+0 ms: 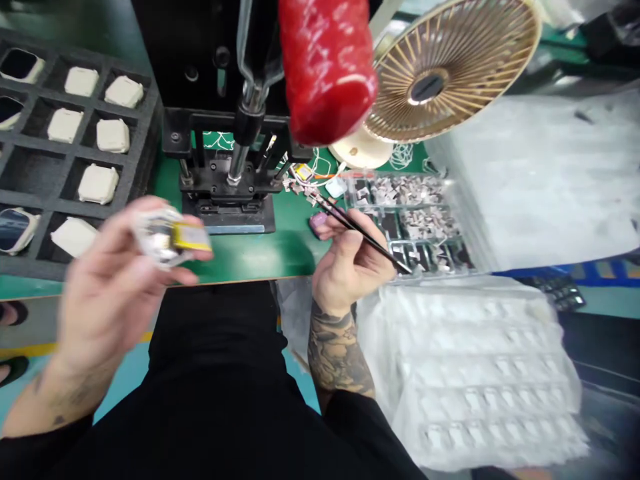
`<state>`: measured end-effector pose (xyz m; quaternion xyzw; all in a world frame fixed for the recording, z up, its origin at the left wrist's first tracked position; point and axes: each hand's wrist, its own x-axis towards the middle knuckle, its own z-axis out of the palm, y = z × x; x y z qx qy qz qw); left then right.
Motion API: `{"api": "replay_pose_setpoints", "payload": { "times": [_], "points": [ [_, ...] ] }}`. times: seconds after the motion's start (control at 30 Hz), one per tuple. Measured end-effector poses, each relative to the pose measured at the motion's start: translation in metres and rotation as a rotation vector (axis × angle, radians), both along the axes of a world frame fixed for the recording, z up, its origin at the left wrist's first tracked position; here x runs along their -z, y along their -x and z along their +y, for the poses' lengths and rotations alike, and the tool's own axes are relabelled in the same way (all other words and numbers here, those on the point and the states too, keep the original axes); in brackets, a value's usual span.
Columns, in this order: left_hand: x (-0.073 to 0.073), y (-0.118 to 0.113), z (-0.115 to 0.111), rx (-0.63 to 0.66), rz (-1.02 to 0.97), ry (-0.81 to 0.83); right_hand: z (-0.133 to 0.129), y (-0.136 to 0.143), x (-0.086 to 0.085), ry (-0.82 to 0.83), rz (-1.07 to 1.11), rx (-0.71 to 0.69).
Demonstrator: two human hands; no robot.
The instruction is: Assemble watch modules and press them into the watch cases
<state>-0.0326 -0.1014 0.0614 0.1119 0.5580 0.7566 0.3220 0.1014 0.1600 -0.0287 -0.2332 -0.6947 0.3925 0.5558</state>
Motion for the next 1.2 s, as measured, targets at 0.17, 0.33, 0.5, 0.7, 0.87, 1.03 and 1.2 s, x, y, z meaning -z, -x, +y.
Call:
{"api": "replay_pose_setpoints", "payload": {
  "times": [0.17,0.33,0.5,0.7,0.87,1.03,1.2],
  "points": [
    [0.035,-0.029,0.072,0.262,-0.322,-0.080,-0.020,0.012,0.001,0.099,0.098,-0.136],
    [0.055,-0.018,0.081,0.291,-0.265,-0.126,-0.027,0.021,0.004,0.122,0.115,-0.130],
    [0.061,-0.021,0.080,0.263,-0.277,-0.220,-0.025,0.023,0.006,0.165,0.234,-0.190],
    [0.054,-0.028,0.087,0.224,-0.271,-0.289,-0.027,0.022,0.008,0.129,0.300,-0.195],
    [0.055,-0.023,0.084,0.226,-0.242,-0.214,-0.031,0.023,0.007,0.110,0.264,-0.180],
    [0.062,-0.023,0.082,0.221,-0.106,-0.149,-0.032,0.023,0.005,0.098,0.223,-0.183],
    [0.064,-0.023,0.080,0.221,-0.052,-0.084,-0.033,0.021,0.003,0.096,0.201,-0.212]
  ]
}}
